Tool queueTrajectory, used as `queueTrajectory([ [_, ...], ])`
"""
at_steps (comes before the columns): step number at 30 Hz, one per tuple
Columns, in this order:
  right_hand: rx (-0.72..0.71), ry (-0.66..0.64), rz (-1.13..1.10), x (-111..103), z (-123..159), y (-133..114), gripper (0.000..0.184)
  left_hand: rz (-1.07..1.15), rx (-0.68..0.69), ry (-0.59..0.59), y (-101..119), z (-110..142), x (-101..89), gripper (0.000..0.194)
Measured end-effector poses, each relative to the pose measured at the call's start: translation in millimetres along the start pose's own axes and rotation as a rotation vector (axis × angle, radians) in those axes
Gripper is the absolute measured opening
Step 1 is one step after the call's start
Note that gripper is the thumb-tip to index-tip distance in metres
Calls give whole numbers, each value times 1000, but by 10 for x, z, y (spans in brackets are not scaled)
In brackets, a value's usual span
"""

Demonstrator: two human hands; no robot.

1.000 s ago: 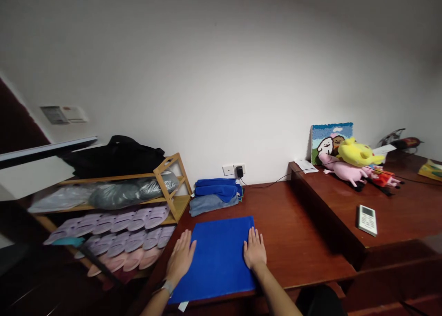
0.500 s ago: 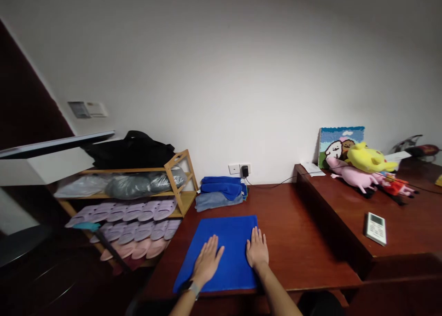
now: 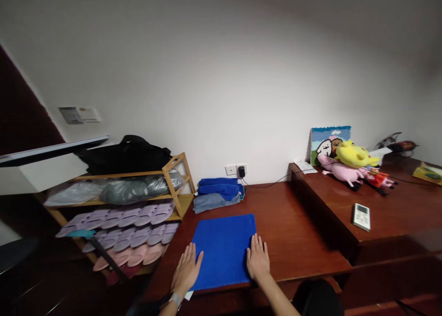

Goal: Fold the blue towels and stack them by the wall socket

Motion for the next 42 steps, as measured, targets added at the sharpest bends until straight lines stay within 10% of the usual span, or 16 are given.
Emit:
queueTrajectory([
  [9,-42,23,-41,67,284,-42,68,-37,36,4,114,14,-247,77],
  [17,-108,5,-18,189,252,36,65,186,577,-158,1639,819,-193,64],
  [20,-149,2,-9,216,250,58,65,166,607,-267,1819,955,-143,66],
  [31,-39,34,-30,99,275,-20,68,-28,198,-158,41,230,-196,73],
  [42,-23,24,4,-114,-70,-47,66,-62,165,-96,-1,298,-210,75],
])
Point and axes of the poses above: each hand's wrist, its own z-axis away from the middle knuckle, its own x-axis out of the palm, y = z × x, the point moved 1 cm from there along -z, towards the middle knuckle, and after that the axes turned 14 degrees about -x, right-handed, at the moved point
